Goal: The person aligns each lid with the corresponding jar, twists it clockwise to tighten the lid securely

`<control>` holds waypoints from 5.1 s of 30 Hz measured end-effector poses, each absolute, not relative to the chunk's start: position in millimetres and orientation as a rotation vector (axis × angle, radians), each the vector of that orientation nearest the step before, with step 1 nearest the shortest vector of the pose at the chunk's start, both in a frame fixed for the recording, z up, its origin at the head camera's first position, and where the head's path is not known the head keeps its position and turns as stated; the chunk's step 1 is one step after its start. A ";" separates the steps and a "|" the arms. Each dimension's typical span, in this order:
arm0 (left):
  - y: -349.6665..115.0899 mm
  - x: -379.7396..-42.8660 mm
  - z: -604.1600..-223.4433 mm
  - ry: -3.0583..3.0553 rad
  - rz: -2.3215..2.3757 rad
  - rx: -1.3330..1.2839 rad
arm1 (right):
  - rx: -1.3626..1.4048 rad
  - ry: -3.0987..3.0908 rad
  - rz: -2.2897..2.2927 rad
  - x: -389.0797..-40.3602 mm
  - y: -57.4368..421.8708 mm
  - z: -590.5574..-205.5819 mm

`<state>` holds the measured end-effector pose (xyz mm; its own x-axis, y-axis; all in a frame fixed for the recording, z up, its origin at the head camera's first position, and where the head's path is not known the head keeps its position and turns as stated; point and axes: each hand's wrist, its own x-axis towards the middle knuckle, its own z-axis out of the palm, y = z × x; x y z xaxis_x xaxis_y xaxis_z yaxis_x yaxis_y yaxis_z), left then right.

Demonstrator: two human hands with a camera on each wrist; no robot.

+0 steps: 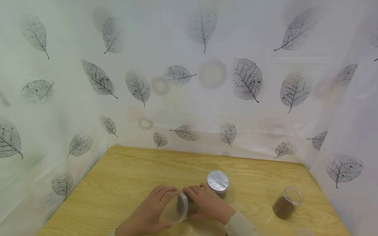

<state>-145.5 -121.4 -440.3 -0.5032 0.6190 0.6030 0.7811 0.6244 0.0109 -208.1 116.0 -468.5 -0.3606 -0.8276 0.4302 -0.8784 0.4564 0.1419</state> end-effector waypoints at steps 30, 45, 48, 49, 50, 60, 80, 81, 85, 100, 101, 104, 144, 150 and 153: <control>-118.1 -139.1 -446.7 -2.417 -0.483 -0.888 | 1.409 -2.304 0.115 -208.0 114.9 -467.0; -122.8 -142.4 -441.3 -2.418 -0.469 -0.996 | 1.447 -2.316 0.120 -208.1 114.9 -465.5; -118.8 -138.1 -445.1 -2.414 -0.519 -0.869 | 1.440 -2.328 0.130 -207.3 114.7 -465.7; -117.1 -136.5 -446.4 -2.408 -0.534 -0.819 | 1.434 -2.333 0.130 -207.2 114.6 -465.7; -115.3 -134.8 -447.6 -2.403 -0.544 -0.768 | 1.426 -2.337 0.128 -207.0 114.5 -465.8; -107.6 -128.6 -452.2 -2.412 -0.596 -0.584 | 1.411 -2.316 0.155 -206.9 114.2 -464.8; -127.7 -149.1 -440.7 -2.465 -0.517 -1.061 | 1.480 -2.343 0.133 -208.4 116.2 -463.0; -127.8 -149.3 -440.2 -2.466 -0.518 -1.065 | 1.479 -2.346 0.133 -208.3 116.2 -462.8; -125.1 -147.2 -441.2 -2.455 -0.559 -1.025 | 1.477 -2.358 0.136 -208.2 116.2 -462.6; -97.3 -124.6 -447.9 -2.526 -0.564 -0.412 | 1.422 -2.300 0.141 -209.3 114.2 -467.8; -97.5 -124.6 -448.4 -2.533 -0.571 -0.416 | 1.421 -2.297 0.145 -209.3 114.3 -468.0; -99.5 -126.2 -449.5 -2.534 -0.582 -0.461 | 1.421 -2.294 0.154 -209.5 114.5 -467.9; -101.6 -127.0 -442.0 -2.548 -0.536 -0.563 | 1.450 -2.288 0.132 -207.9 114.6 -464.9; -102.6 -127.4 -441.7 -2.584 -0.533 -0.606 | 1.458 -2.290 0.148 -206.8 114.2 -464.5; -105.3 -130.3 -442.2 -2.556 -0.528 -0.693 | 1.455 -2.294 0.159 -206.7 113.8 -464.8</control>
<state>-130.3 -105.3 -442.2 -0.7789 0.3792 0.4996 0.5460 0.8019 0.2426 -206.7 113.8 -464.8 -0.3657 -0.8386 0.4037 -0.8862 0.4463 0.1243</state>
